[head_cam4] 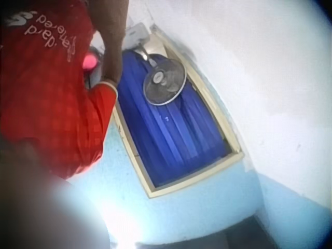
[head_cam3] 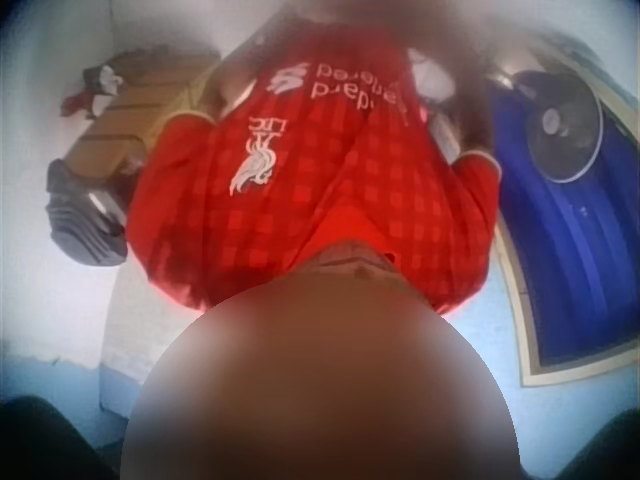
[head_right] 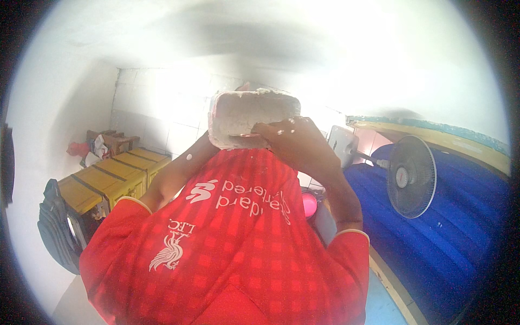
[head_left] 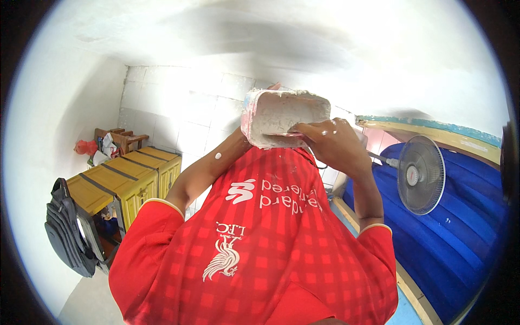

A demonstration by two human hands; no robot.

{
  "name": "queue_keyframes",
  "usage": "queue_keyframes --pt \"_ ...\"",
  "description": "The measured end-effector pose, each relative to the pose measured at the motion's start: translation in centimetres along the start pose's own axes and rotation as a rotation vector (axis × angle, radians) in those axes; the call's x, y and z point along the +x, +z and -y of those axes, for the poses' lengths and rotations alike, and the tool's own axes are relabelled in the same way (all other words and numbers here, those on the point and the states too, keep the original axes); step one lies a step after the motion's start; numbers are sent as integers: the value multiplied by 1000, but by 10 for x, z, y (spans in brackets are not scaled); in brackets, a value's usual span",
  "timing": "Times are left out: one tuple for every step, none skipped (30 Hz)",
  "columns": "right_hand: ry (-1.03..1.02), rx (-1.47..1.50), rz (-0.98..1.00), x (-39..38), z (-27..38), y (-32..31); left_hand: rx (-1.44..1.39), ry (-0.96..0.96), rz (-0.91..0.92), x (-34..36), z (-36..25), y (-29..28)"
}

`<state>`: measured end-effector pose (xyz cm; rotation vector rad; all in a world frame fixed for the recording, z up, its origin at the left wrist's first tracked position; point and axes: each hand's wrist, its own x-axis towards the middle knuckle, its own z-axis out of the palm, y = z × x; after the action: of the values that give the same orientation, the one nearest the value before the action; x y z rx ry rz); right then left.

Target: The person repeatedly scoops white paint from a small container and applies it to the ceiling using a hand-held tool. They work in a small room, moving the tool in broad strokes to cover the ceiling surface.

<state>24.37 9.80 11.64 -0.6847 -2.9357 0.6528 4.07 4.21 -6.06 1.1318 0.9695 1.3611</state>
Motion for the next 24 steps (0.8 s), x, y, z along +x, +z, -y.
queue_keyframes --pt "21 -4 7 0 -1 -1 -125 -59 -14 3 1 2" --pt "41 -7 15 0 -4 -2 -111 -50 -13 4 1 2" --pt "62 -10 22 1 -5 -3 -98 -39 -12 6 1 3" --pt "42 -5 -18 2 -7 1 57 39 5 7 -2 1" --pt "22 0 -59 3 -8 10 212 117 23 7 -6 -1" --pt "2 6 -100 4 -9 15 366 196 41 7 -11 -3" --pt "2 22 -74 4 -9 11 521 278 54 8 -14 -5" --pt "2 38 -49 2 -9 5 428 211 42 9 -12 -4" --pt "3 54 -23 1 -9 2 335 148 21 10 -10 -5" --pt "10 40 -37 1 -10 2 -6 -62 -25 12 -2 0" --pt "18 25 -50 0 -12 2 -93 -111 -27 12 3 0" --pt "26 10 -64 0 -12 3 -181 -161 -34 11 8 -1" --pt "31 23 -57 1 -10 5 -14 -53 7 12 8 -1" --pt "36 36 -50 4 -7 7 24 -50 3 11 8 -1" --pt "41 49 -43 5 -4 8 62 -48 0 11 8 0" --pt "34 73 -28 4 -5 6 -28 -153 -51 10 5 1" --pt "28 98 -13 2 -7 4 -136 -271 -93 9 2 3" --pt "21 122 2 0 -10 0 -247 -383 -151 9 -1 5" --pt "10 183 14 -2 -15 -5 -376 -505 -205 11 -9 8" --pt "1 242 25 -4 -21 -14 -335 -497 -166 10 -5 6" --pt "-9 301 36 -5 -27 -20 -292 -488 -130 9 0 5" --pt "-7 368 10 -8 -34 -23 -82 -347 -8 2 29 -4" --pt "5 432 -21 -12 -42 -24 -13 -298 61 1 36 -8" --pt "14 497 -53 -13 -47 -26 56 -244 124 0 42 -13"
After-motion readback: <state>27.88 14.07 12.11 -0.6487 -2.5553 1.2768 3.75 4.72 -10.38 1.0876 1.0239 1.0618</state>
